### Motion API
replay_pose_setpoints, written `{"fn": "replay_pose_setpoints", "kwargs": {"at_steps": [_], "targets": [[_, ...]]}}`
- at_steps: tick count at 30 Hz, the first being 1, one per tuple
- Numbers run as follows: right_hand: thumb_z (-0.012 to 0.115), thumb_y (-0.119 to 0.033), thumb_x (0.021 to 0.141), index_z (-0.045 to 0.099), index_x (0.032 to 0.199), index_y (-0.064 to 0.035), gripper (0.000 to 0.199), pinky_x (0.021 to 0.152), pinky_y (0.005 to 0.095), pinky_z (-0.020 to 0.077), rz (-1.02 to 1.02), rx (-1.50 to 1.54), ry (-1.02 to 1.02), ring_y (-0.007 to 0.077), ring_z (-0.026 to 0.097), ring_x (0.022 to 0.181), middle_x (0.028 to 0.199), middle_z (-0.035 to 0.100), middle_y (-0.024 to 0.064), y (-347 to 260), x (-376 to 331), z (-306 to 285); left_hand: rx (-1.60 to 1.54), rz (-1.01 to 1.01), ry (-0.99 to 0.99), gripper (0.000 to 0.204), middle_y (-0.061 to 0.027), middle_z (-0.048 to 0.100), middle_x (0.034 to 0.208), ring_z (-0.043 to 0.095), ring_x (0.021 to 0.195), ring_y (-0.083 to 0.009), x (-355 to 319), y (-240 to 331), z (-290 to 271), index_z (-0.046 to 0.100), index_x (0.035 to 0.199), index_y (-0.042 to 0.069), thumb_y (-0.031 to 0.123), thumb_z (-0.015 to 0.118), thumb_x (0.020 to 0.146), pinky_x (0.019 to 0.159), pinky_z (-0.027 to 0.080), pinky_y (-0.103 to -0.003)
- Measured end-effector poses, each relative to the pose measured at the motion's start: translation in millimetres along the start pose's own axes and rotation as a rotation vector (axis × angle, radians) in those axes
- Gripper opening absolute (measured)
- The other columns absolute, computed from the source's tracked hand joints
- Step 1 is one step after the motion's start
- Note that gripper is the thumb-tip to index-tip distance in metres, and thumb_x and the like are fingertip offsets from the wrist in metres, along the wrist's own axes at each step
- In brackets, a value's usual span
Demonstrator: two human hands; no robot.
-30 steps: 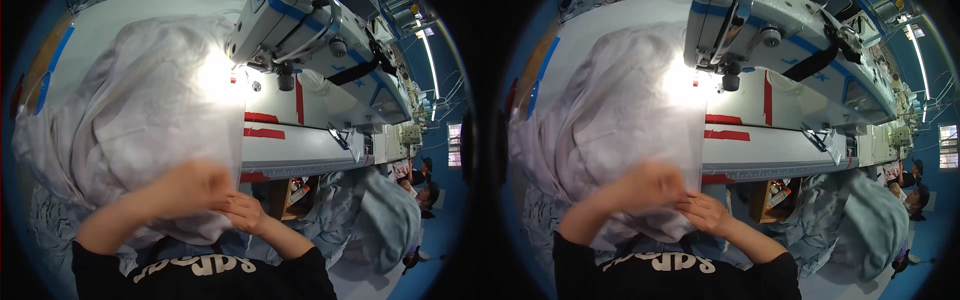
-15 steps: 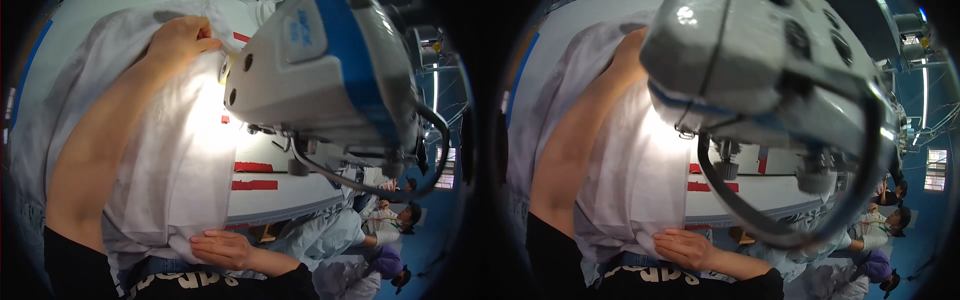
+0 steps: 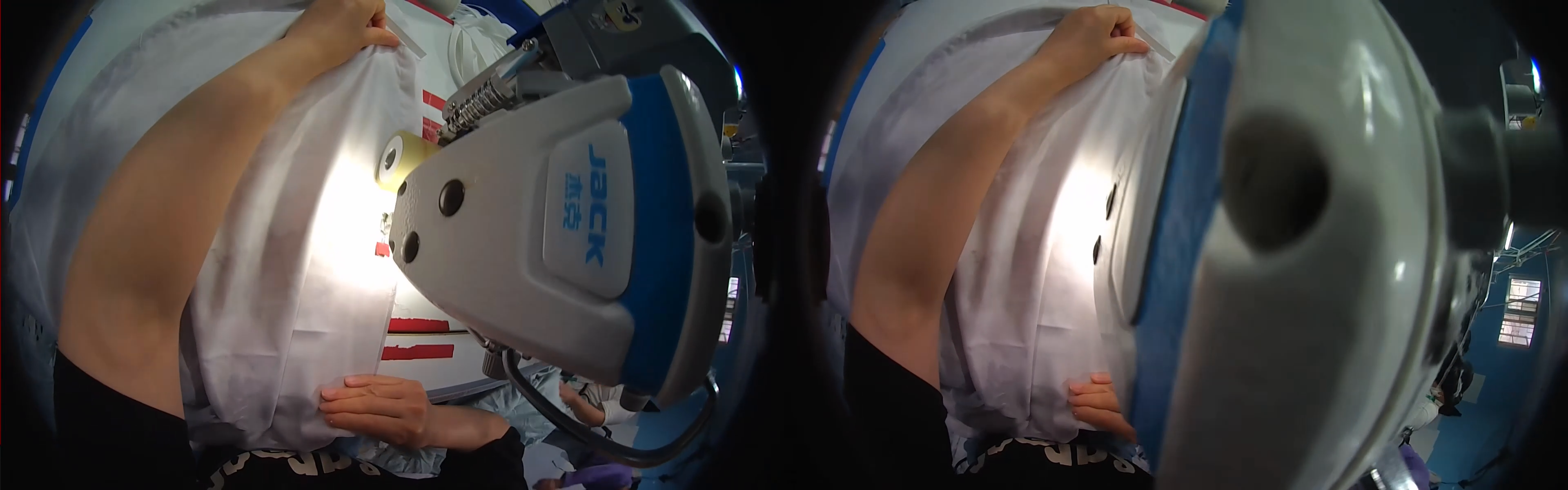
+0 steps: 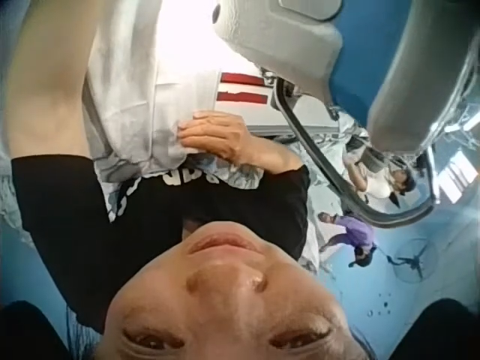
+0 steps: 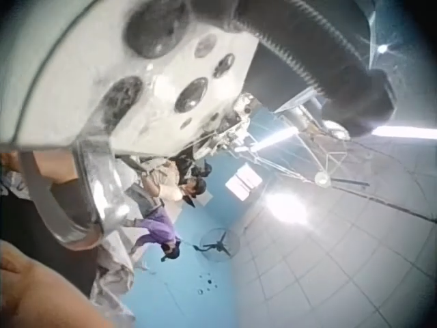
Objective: Sewing white fabric using an industrial sewing machine.
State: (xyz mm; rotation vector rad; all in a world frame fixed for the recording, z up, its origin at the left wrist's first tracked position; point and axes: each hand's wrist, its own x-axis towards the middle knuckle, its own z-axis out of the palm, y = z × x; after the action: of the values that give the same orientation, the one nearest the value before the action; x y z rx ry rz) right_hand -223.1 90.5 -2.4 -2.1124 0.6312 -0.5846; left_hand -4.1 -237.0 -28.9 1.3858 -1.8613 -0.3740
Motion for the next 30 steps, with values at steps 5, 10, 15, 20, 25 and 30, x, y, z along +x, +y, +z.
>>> {"fn": "replay_pose_setpoints", "kwargs": {"at_steps": [5,10,15,20,25,30], "targets": [[0.063,-0.013,0.089,0.073,0.096,-0.0065,0.014,0.091,0.0351,0.0565,-0.047,-0.028,-0.019,0.0208,0.072,0.099,0.098,0.075,0.0095,15.4,19.7,-18.4,0.004,0.01,0.016,0.033,-0.0087,0.064,0.071,0.062,0.072,-0.0231,20.5,-17.5,-1.3,0.063,0.076,0.005,0.035,0.077,0.08,0.068,0.047,-0.037],[0.063,-0.012,0.09,0.073,0.091,-0.0073,0.012,0.088,0.0349,0.0562,-0.063,-0.027,0.028,0.0198,0.073,0.097,0.097,0.075,0.0091,21.4,29.8,-23.8,0.089,-0.031,0.005,0.029,-0.0156,0.07,0.082,0.068,0.08,-0.0298,38.9,-28.4,5.2,0.068,0.083,0.004,0.032,0.075,0.081,0.074,0.051,-0.04],[0.064,-0.01,0.087,0.072,0.091,-0.0095,0.009,0.091,0.0368,0.0548,-0.013,-0.05,0.006,0.0205,0.072,0.1,0.098,0.075,0.0058,26.6,17.1,-19.1,-0.158,0.039,-0.301,0.073,-0.0217,0.039,0.148,0.037,0.14,-0.0316,-47.5,18.8,-33.3,0.037,0.143,-0.002,0.041,0.065,0.092,0.115,0.03,-0.038],[0.072,-0.009,0.078,0.072,0.092,-0.0105,0.014,0.092,0.0376,0.0544,-0.038,-0.067,0.099,0.0193,0.071,0.101,0.099,0.075,0.0038,23.6,17.7,-12.6,0.366,0.144,-0.064,0.083,-0.0285,0.032,0.151,0.029,0.142,-0.0455,-256.3,60.9,-155.8,0.034,0.147,-0.003,0.048,0.065,0.089,0.116,0.025,-0.051],[0.067,-0.008,0.085,0.071,0.095,-0.0121,0.012,0.094,0.0377,0.0533,-0.083,-0.108,0.183,0.0184,0.07,0.103,0.101,0.074,0.0018,26.1,19.6,-1.1,0.525,-0.082,-0.151,0.046,-0.0229,0.067,0.099,0.065,0.09,-0.0402,-317.5,26.0,-195.6,0.059,0.116,-0.003,0.036,0.066,0.091,0.08,0.05,-0.045],[0.068,-0.008,0.083,0.058,0.129,-0.0107,0.047,0.107,0.0451,0.0437,-0.013,0.136,0.555,0.0262,0.047,0.133,0.141,0.049,0.0105,26.6,-7.9,22.3,0.623,-0.124,0.064,0.033,-0.0223,0.068,0.097,0.063,0.089,-0.0458,-206.1,-113.2,-193.1,0.061,0.11,0.008,0.038,0.058,0.096,0.072,0.048,-0.051]]}}
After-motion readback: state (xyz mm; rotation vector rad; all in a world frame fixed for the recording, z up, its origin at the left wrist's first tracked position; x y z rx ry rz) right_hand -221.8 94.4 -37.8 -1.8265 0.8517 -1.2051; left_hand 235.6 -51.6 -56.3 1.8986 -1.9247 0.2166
